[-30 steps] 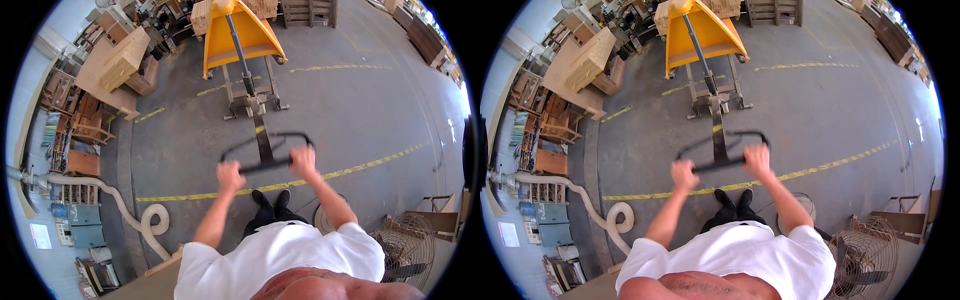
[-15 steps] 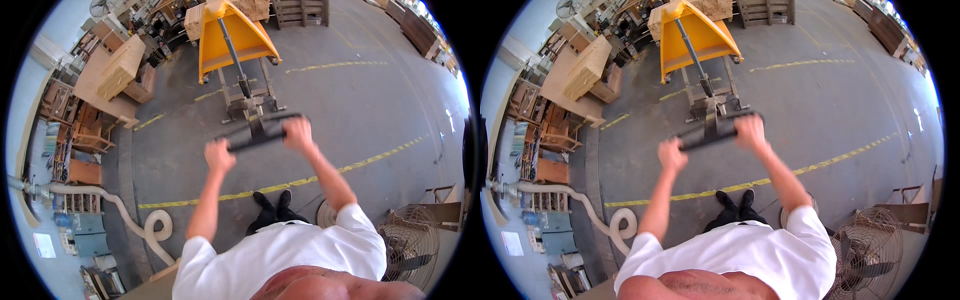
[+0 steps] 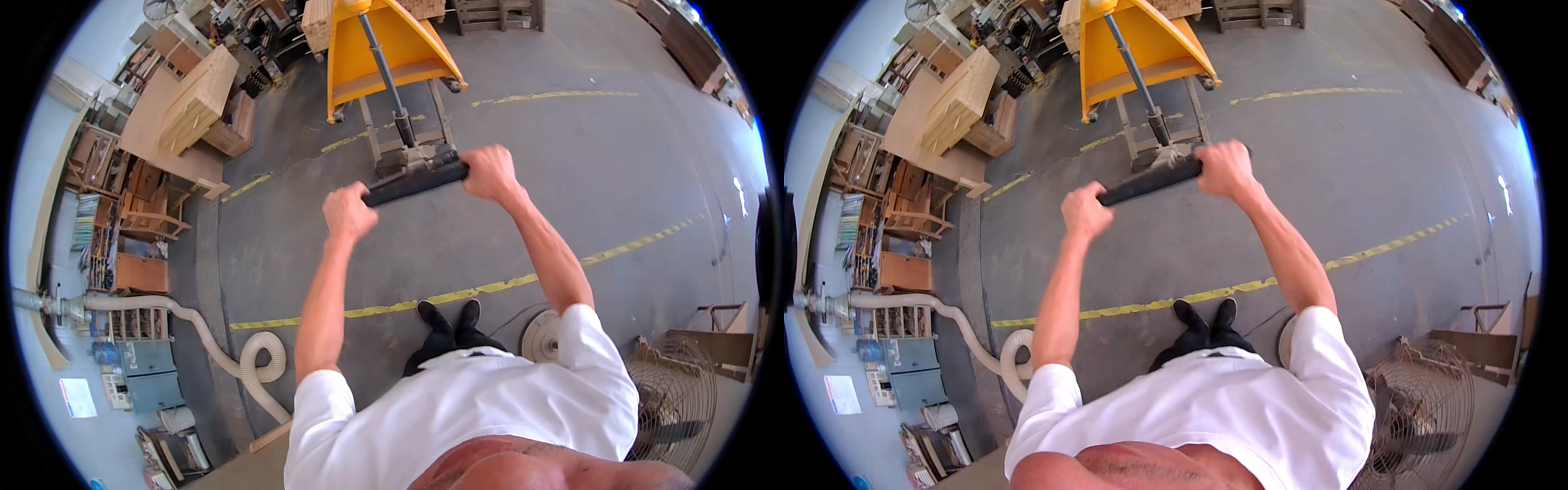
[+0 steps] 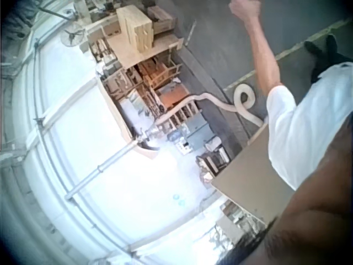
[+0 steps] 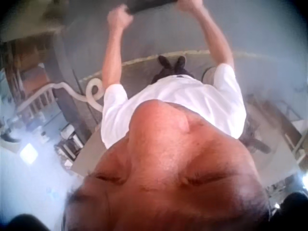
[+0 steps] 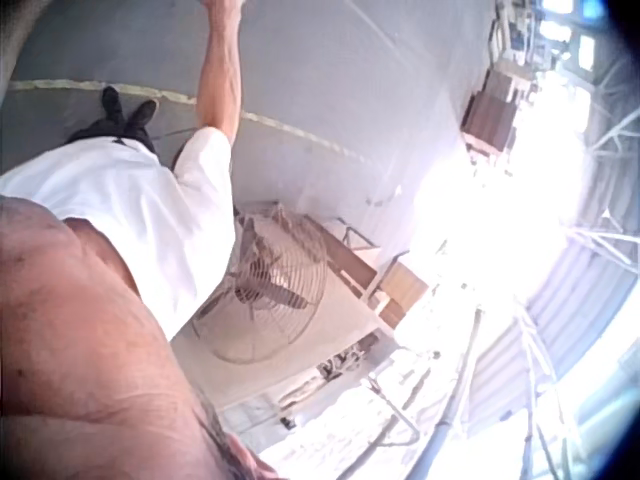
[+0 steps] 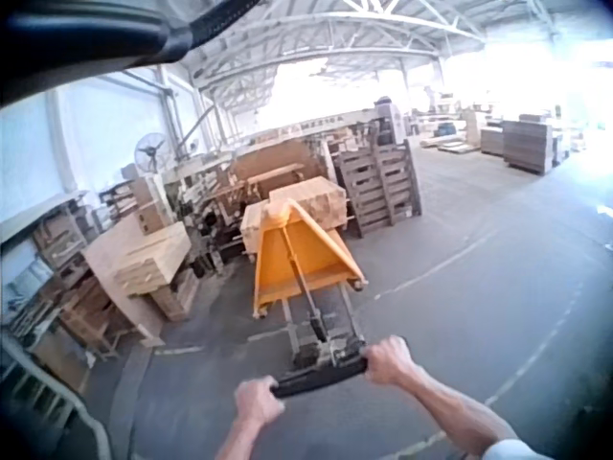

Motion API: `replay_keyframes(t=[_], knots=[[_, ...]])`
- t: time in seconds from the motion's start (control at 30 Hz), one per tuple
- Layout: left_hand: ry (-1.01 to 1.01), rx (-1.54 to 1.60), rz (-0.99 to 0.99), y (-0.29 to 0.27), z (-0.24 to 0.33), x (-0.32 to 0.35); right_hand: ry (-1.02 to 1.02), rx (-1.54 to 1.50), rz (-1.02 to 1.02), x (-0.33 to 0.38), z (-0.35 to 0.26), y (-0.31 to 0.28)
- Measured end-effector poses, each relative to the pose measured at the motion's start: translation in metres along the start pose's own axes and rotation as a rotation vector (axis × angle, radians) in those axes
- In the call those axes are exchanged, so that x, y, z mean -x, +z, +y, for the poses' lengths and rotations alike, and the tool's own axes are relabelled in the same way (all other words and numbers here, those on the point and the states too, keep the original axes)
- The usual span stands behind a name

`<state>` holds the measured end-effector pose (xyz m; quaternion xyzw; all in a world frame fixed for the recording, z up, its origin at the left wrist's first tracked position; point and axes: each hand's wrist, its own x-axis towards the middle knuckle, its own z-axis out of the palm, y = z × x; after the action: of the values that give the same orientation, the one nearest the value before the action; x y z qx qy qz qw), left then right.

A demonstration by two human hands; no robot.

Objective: The person uses a yellow manual pallet jack to transport a stack of curved wooden chair parts across a workshop floor. After positioning the pallet, the person removes two curved wooden pieces and places them onto a nearby stack of similar parts.

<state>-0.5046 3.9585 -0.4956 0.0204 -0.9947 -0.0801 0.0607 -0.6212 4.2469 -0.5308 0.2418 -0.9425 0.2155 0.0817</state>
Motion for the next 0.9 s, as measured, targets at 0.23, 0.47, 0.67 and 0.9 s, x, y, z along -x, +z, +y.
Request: replay_keyframes(t=[0.23, 0.47, 0.67, 0.9], knots=[[0.073, 0.012, -0.242, 0.164, -0.005, 0.203, 0.028, -0.074, -0.268, 0.260, 0.000, 0.145], [0.000, 0.038, -0.226, 0.016, 0.003, 0.026, -0.014, -0.080, -0.019, 0.068, 0.006, 0.030], [0.047, 0.052, 0.070, 0.065, 0.002, 0.078, 0.001, -0.024, 0.131, 0.131, 0.000, 0.071], [0.115, 0.058, -0.383, 0.146, -0.015, 0.173, 0.052, -0.033, -0.506, 0.228, 0.004, 0.126]])
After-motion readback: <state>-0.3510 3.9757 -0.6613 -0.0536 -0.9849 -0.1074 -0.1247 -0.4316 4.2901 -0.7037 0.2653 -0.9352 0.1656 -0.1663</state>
